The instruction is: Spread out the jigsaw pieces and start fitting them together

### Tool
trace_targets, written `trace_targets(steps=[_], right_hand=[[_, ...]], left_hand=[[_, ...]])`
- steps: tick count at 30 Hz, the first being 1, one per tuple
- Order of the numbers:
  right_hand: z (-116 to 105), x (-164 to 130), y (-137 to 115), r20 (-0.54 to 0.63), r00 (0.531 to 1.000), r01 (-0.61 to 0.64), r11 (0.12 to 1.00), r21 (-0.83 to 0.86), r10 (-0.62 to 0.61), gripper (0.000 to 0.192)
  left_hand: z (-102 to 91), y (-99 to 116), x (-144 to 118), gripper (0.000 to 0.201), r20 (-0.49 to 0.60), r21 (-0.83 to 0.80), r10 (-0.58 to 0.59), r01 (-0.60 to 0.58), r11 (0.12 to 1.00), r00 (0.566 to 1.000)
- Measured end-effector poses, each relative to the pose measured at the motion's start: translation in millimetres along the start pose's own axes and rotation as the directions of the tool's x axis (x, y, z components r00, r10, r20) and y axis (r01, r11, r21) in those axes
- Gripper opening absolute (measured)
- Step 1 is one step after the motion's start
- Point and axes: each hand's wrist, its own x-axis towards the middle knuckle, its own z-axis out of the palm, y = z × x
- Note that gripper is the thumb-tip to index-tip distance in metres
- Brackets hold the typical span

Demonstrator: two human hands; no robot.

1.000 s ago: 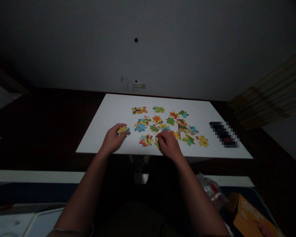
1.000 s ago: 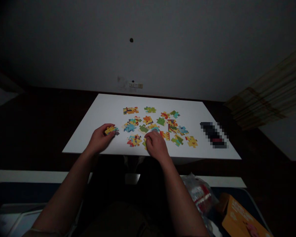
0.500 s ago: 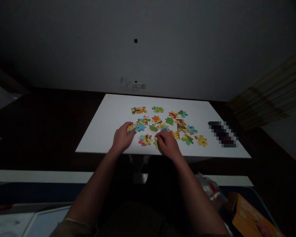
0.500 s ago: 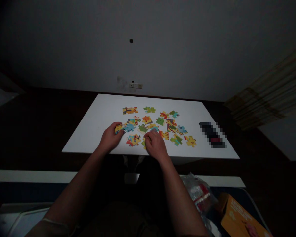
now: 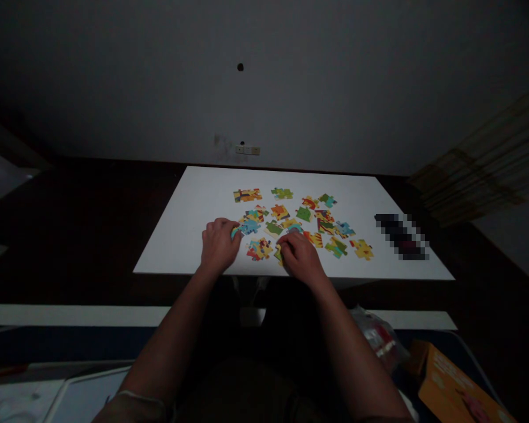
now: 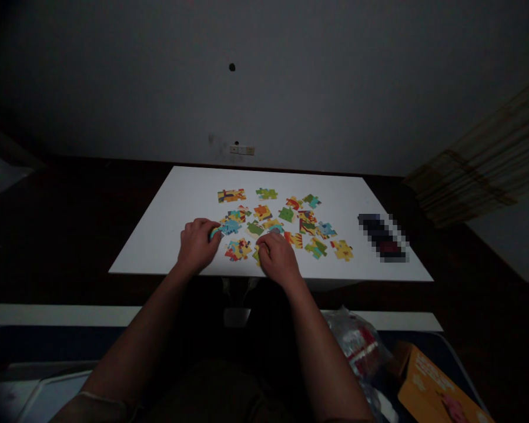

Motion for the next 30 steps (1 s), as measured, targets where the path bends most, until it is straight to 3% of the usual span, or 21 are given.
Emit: trace_targets(steps=[14,30], right_hand=[[0.1,0.6,1.2,0.015,1.0,-0.009,1.0,0.007,0.009,0.02],[-1.3,0.8,1.7,0.02,1.0,0.008,1.0,-0.004,-0.008,0.021]], left_hand=[[-1.4,-1.0,-1.6,0.044,-0.015,-0.016,-0.017,0.017,1.0,1.0],[0.1,-4.5,-2.0,0.028,-0.025,-0.002,0.028,-0.028,1.0,0.999]])
